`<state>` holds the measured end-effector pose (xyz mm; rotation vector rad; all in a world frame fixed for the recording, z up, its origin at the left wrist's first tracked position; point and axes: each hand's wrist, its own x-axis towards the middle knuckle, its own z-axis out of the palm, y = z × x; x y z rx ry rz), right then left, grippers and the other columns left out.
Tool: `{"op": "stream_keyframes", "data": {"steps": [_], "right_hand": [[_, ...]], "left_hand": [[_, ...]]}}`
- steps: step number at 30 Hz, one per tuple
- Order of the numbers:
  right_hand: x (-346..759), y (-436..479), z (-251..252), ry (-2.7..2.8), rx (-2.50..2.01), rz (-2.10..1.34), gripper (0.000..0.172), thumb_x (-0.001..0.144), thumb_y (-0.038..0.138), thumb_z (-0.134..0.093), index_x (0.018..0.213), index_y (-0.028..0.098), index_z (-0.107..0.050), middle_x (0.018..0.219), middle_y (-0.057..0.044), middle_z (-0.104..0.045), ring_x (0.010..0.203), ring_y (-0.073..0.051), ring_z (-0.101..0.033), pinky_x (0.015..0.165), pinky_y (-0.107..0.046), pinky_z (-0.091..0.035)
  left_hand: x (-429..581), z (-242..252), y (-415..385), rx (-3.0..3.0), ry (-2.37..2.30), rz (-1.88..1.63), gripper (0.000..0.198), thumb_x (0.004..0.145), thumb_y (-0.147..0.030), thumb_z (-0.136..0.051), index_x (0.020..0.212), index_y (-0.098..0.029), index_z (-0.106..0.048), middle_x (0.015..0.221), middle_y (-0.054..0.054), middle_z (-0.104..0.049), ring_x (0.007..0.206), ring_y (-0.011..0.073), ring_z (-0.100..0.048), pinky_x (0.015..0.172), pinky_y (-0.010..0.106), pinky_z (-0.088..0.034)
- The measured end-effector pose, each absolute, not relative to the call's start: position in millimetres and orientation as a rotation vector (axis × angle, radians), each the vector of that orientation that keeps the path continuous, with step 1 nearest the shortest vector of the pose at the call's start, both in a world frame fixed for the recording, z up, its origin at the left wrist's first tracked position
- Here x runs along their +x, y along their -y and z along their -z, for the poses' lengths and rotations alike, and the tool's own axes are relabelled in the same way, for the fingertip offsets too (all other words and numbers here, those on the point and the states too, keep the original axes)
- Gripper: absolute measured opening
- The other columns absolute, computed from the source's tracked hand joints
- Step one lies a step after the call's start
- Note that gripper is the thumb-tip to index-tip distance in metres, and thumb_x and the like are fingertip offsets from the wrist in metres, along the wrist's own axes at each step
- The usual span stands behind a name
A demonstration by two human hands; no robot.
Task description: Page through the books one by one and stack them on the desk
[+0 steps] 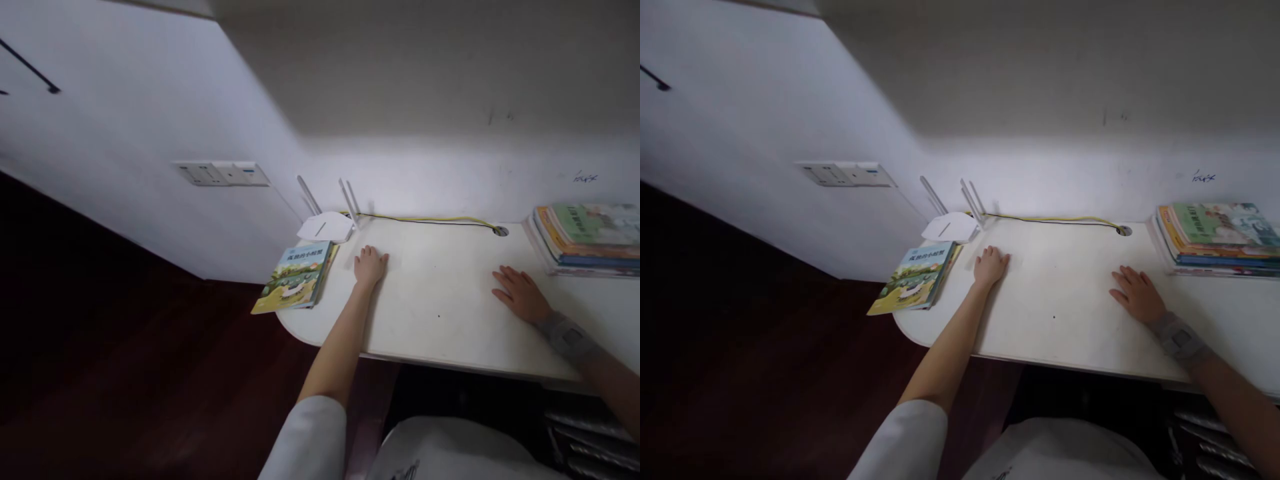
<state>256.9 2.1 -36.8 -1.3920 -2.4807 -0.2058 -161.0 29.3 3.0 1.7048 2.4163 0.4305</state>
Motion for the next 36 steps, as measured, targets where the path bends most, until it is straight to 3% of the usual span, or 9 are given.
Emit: {"op": "stream_keyframes", "data": {"steps": [5,10,13,16,21,24,28,33,36], "right_hand": [[258.8,-2.5,37.2,2.486,-1.409,0.196,0.048,0.093,0.045,-0.038,0.131,0.020,-0.053,0.141,-0.016,-0.050,0.130,-0.030,-0.046,0.103,-0.051,-0.036],[249.3,-0.1,36.1,2.423,-1.422,0.128,0.049,0.093,0.042,-0.039,0.132,0.015,-0.051,0.137,-0.021,-0.051,0.129,-0.033,-0.046,0.103,-0.054,-0.037],[216.4,16.3,28.1,2.297,-1.293,0.005,0.066,0.089,0.045,-0.047,0.144,0.010,-0.033,0.137,-0.024,-0.049,0.128,-0.034,-0.047,0.103,-0.053,-0.039],[172.7,41.6,11.2,2.124,-1.216,-0.085,0.087,0.085,0.046,-0.054,0.151,0.012,-0.009,0.149,-0.022,-0.034,0.137,-0.033,-0.035,0.108,-0.052,-0.036],[155.1,67.4,-24.2,1.814,-1.341,-0.028,0.077,0.092,0.034,-0.038,0.153,0.020,0.007,0.155,-0.016,-0.023,0.143,-0.030,-0.025,0.110,-0.057,-0.032],[186.3,76.1,-40.7,1.853,-1.464,0.103,0.065,0.094,0.023,-0.028,0.154,0.027,-0.004,0.156,-0.010,-0.024,0.143,-0.028,-0.024,0.111,-0.056,-0.030],[218.9,91.9,-40.8,2.280,-1.424,0.208,0.060,0.090,0.012,-0.031,0.146,0.035,-0.036,0.153,0.000,-0.034,0.143,-0.025,-0.024,0.115,-0.054,-0.024],[219.5,103.5,-6.4,2.626,-1.307,0.160,0.049,0.089,0.011,-0.039,0.133,0.025,-0.055,0.148,-0.009,-0.043,0.139,-0.027,-0.034,0.112,-0.054,-0.028],[222.6,106.4,6.9,2.663,-1.326,0.052,0.043,0.093,0.029,-0.043,0.135,0.024,-0.052,0.148,-0.011,-0.042,0.138,-0.030,-0.034,0.108,-0.056,-0.031]], "left_hand": [[-161.2,-17.2,-24.2,1.587,-2.351,-0.602,0.030,0.094,-0.026,-0.037,0.111,-0.014,-0.058,0.135,0.018,-0.052,0.133,0.0273,-0.039,0.109,0.044,-0.028],[-140.4,-52.1,-9.9,1.413,-2.141,-0.895,0.045,0.099,-0.037,-0.025,0.108,-0.008,-0.059,0.114,0.018,-0.064,0.115,0.0260,-0.055,0.096,0.038,-0.040],[-97.4,-68.8,3.0,1.368,-1.890,-1.078,0.055,0.100,-0.043,-0.017,0.117,-0.009,-0.057,0.119,0.015,-0.064,0.109,0.0223,-0.059,0.088,0.033,-0.047],[-39.0,-81.7,26.1,1.313,-1.571,-1.193,0.049,0.100,-0.041,-0.019,0.130,-0.017,-0.050,0.128,0.011,-0.061,0.108,0.0188,-0.062,0.083,0.032,-0.052],[19.3,-104.6,76.6,0.693,-0.626,-1.238,0.042,0.096,-0.043,-0.036,0.128,-0.023,-0.054,0.133,0.010,-0.058,0.121,0.0238,-0.056,0.098,0.043,-0.049],[9.4,-101.5,92.3,0.567,-0.559,-1.205,0.037,0.095,-0.041,-0.039,0.121,-0.025,-0.059,0.129,0.007,-0.061,0.124,0.0236,-0.054,0.103,0.045,-0.046],[-20.8,-59.0,97.9,0.475,-0.732,-1.181,0.033,0.094,-0.036,-0.039,0.113,-0.023,-0.063,0.131,0.006,-0.060,0.127,0.0198,-0.052,0.107,0.041,-0.043],[-49.9,-8.9,113.9,0.655,-1.093,-1.103,0.046,0.094,-0.043,-0.025,0.117,-0.023,-0.060,0.129,0.009,-0.062,0.123,0.0208,-0.056,0.101,0.041,-0.049],[-85.0,-11.7,118.7,0.912,-1.494,-1.261,0.057,0.094,-0.045,-0.010,0.133,-0.025,-0.047,0.138,0.006,-0.055,0.126,0.0184,-0.053,0.101,0.039,-0.048]]}}
